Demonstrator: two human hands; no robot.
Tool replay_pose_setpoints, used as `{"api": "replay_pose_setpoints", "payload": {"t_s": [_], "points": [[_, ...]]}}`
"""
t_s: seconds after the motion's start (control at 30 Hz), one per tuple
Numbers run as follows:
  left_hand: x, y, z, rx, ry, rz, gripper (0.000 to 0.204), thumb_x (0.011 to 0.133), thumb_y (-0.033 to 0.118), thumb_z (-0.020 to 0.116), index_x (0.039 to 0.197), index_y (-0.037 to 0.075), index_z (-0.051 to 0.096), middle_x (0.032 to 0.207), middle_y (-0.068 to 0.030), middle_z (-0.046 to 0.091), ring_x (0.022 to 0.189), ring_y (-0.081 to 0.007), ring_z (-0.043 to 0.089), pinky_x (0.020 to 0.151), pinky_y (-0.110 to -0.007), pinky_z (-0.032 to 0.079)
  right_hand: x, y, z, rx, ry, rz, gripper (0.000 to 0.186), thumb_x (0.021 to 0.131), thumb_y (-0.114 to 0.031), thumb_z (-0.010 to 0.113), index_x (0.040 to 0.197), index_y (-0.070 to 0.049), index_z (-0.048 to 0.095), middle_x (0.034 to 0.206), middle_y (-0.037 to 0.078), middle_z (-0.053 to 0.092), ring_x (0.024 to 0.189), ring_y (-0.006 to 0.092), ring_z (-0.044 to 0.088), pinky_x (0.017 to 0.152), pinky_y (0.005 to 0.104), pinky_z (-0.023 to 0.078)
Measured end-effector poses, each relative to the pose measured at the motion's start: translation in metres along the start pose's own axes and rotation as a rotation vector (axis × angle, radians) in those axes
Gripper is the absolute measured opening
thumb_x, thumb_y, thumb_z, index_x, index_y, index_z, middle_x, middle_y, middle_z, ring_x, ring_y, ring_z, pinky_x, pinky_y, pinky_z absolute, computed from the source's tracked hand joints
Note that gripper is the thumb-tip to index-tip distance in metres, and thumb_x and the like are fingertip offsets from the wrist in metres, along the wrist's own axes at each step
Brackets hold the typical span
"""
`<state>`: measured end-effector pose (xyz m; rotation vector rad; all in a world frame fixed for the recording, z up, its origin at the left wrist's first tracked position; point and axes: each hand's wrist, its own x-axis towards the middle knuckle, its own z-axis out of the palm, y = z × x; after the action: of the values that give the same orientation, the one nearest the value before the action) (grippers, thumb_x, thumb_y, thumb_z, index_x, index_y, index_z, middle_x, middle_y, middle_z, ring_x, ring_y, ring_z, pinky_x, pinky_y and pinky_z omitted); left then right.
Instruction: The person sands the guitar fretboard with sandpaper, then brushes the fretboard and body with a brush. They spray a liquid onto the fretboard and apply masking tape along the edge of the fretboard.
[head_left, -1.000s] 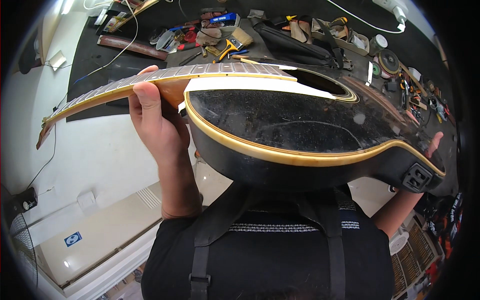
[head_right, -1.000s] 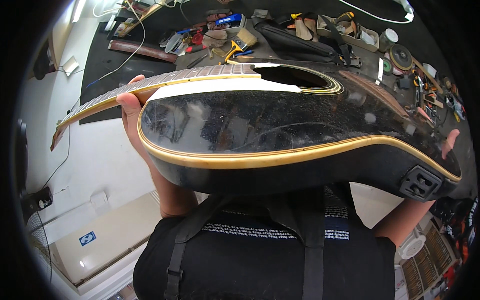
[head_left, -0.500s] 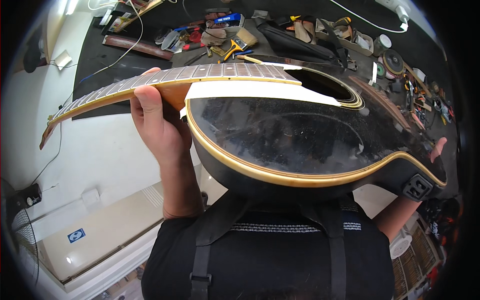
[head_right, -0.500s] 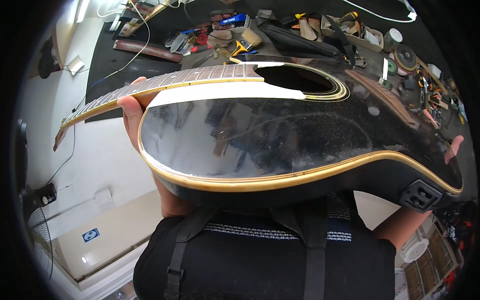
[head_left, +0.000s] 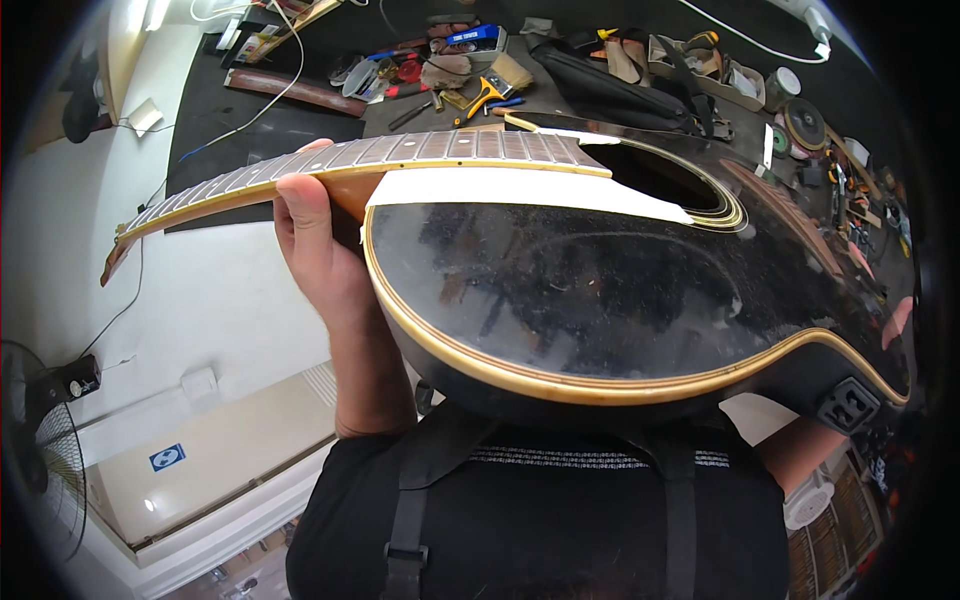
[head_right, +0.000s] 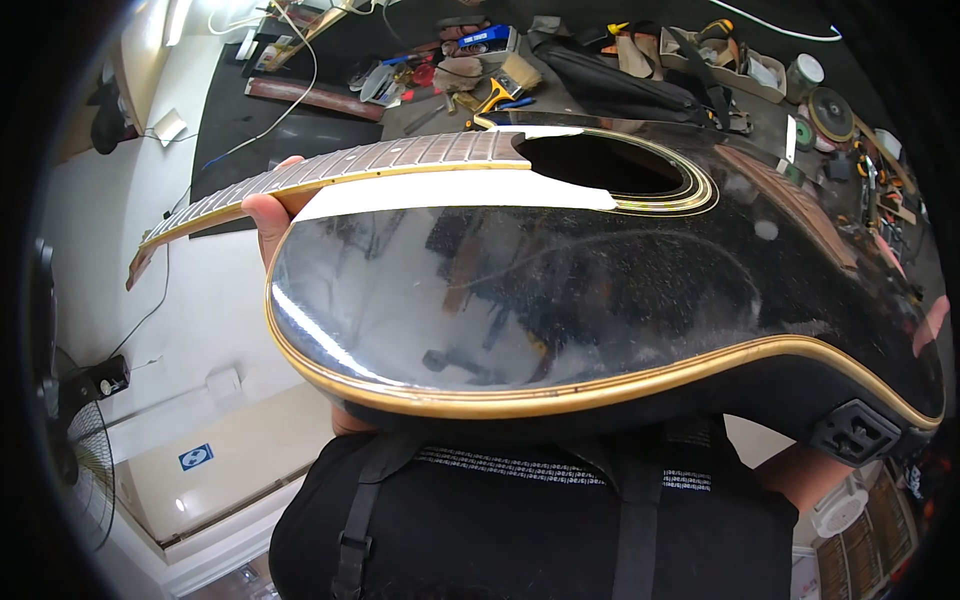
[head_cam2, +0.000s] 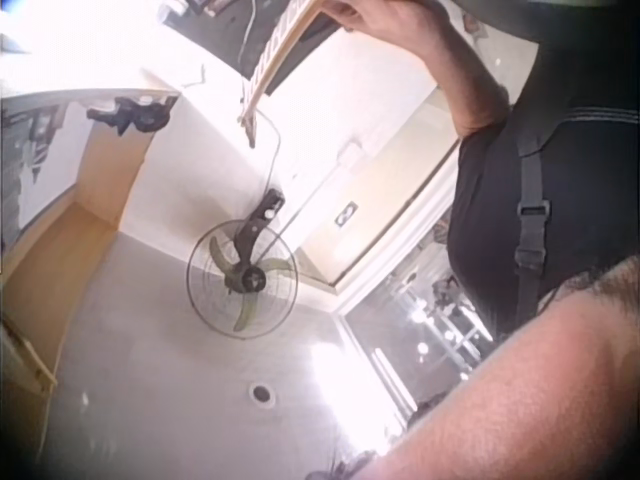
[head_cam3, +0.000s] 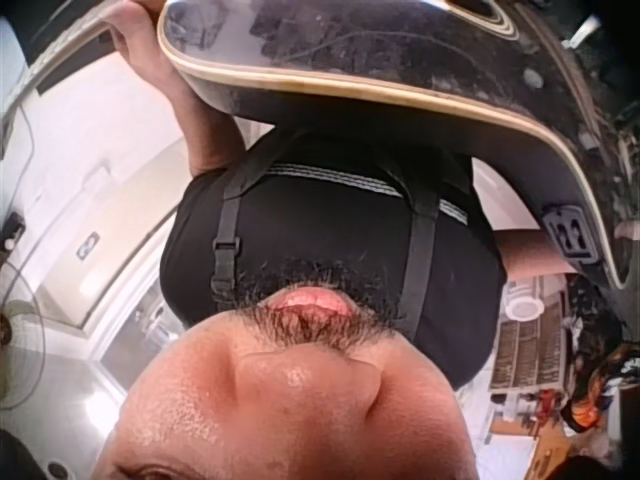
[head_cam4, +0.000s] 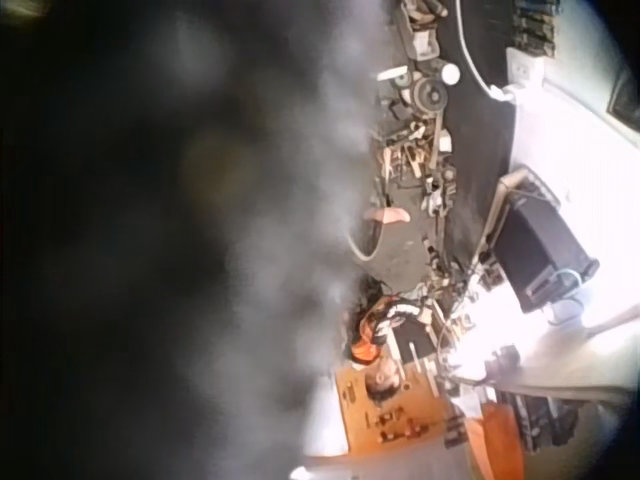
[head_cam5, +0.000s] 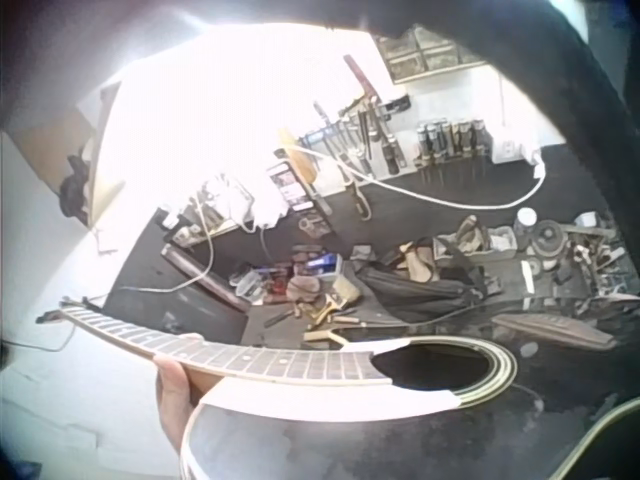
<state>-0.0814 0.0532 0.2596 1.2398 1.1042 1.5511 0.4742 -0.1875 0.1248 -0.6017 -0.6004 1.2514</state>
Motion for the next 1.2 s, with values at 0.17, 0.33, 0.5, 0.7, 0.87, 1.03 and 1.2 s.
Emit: {"api": "replay_pose_setpoints", "payload": {"t_s": [0.17,0.33,0.5,0.7,0.87,1.03,1.2], "points": [[-0.002,0.002,0.000,0.070,-0.030,0.044,0.074,0.106,0.060,0.073,0.141,-0.005,0.061,0.123,-0.0138,0.072,0.111,-0.0223,0.075,0.101,-0.036,0.059,0.009,0.011,0.008,-0.028,-0.001,-0.009,0.094,0.097,-0.052,0.058,0.178,-0.009,0.035,0.169,0.018,0.051,0.145,0.0352,0.059,0.123,0.0467,0.048],[-0.003,-0.004,-0.017,-0.117,-0.090,-0.020,0.069,0.105,0.051,0.080,0.141,-0.005,0.060,0.125,-0.0123,0.072,0.113,-0.0213,0.073,0.105,-0.038,0.059,0.018,0.017,0.009,-0.065,-0.007,0.011,0.094,0.096,-0.050,0.058,0.178,-0.009,0.035,0.170,0.018,0.050,0.146,0.0351,0.059,0.123,0.0465,0.048],[-0.004,-0.003,-0.011,-0.079,-0.160,0.070,0.070,0.098,0.045,0.090,0.141,-0.003,0.062,0.124,-0.0085,0.073,0.115,-0.0172,0.071,0.107,-0.035,0.055,0.020,0.012,0.004,-0.122,0.029,0.001,0.094,0.096,-0.048,0.058,0.178,-0.009,0.034,0.171,0.017,0.050,0.147,0.0350,0.058,0.124,0.0462,0.047],[-0.012,-0.003,-0.005,-0.115,-0.143,0.022,0.084,0.088,0.045,0.098,0.146,-0.003,0.059,0.122,-0.0055,0.076,0.114,-0.0137,0.071,0.107,-0.032,0.053,0.027,0.009,-0.002,-0.168,0.036,0.025,0.094,0.094,-0.045,0.058,0.178,-0.009,0.034,0.172,0.017,0.048,0.148,0.0349,0.057,0.124,0.0460,0.046],[-0.012,-0.004,-0.006,-0.003,-0.166,0.102,0.091,0.090,0.060,0.090,0.145,-0.005,0.059,0.124,-0.0113,0.073,0.115,-0.0205,0.074,0.104,-0.037,0.060,0.031,0.008,-0.003,-0.194,0.033,0.040,0.095,0.094,-0.043,0.058,0.178,-0.009,0.034,0.173,0.017,0.047,0.149,0.0348,0.056,0.125,0.0458,0.046],[-0.014,0.000,-0.006,-0.019,-0.181,0.098,0.091,0.089,0.060,0.092,0.144,-0.005,0.059,0.125,-0.0098,0.072,0.115,-0.0189,0.073,0.106,-0.035,0.058,0.033,0.005,-0.001,-0.217,0.035,0.047,0.095,0.093,-0.041,0.058,0.178,-0.009,0.034,0.173,0.017,0.046,0.150,0.0347,0.055,0.125,0.0455,0.045],[-0.015,0.001,-0.008,-0.025,-0.187,0.108,0.090,0.089,0.059,0.092,0.144,-0.005,0.059,0.125,-0.0099,0.072,0.115,-0.0185,0.073,0.106,-0.035,0.058,0.033,0.006,0.001,-0.223,0.038,0.063,0.095,0.092,-0.040,0.059,0.178,-0.009,0.034,0.174,0.017,0.045,0.151,0.0346,0.054,0.126,0.0453,0.045]]}}
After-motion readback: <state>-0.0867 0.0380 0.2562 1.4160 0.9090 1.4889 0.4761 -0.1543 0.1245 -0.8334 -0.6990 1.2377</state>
